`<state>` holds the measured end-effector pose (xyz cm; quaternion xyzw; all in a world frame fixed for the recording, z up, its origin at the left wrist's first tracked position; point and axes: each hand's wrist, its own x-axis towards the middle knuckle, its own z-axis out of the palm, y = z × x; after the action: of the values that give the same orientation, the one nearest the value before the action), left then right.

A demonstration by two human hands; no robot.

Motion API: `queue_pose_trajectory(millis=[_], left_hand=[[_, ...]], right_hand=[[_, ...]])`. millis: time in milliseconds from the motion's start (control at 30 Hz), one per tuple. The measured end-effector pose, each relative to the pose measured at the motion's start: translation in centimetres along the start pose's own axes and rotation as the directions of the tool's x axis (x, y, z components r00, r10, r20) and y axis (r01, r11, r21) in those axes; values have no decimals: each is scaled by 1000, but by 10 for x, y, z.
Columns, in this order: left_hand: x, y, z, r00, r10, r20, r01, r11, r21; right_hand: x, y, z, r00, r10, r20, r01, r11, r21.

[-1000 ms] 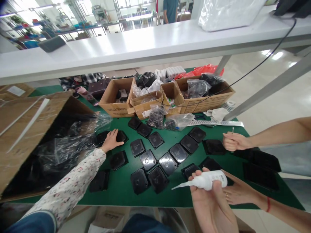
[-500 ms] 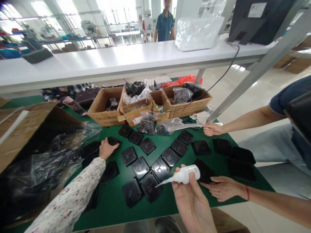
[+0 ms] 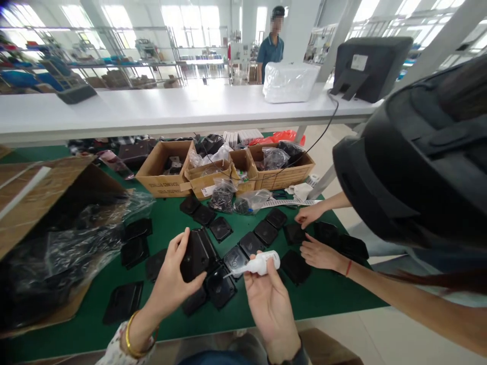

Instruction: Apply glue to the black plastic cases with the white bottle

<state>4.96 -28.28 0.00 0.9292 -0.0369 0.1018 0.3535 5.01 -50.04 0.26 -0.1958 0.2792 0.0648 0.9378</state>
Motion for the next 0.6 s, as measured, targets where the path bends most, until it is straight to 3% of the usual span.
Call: queue_pose_trajectory(millis=[233,367,600], left_hand=[[-7,19,-26,978,131,-163,-99,977,186],[-8,30,-33,976,153,-155,-117,968,220],[-17,40,-33,983,129,-134,-99,972,215]], right_hand=[[-2,1,8,1000,13,20,-12,999,-34],[-9,2,16,997,-76,6,77,995,-59],[-20,4,24,969,-227,93,242,949,-201]])
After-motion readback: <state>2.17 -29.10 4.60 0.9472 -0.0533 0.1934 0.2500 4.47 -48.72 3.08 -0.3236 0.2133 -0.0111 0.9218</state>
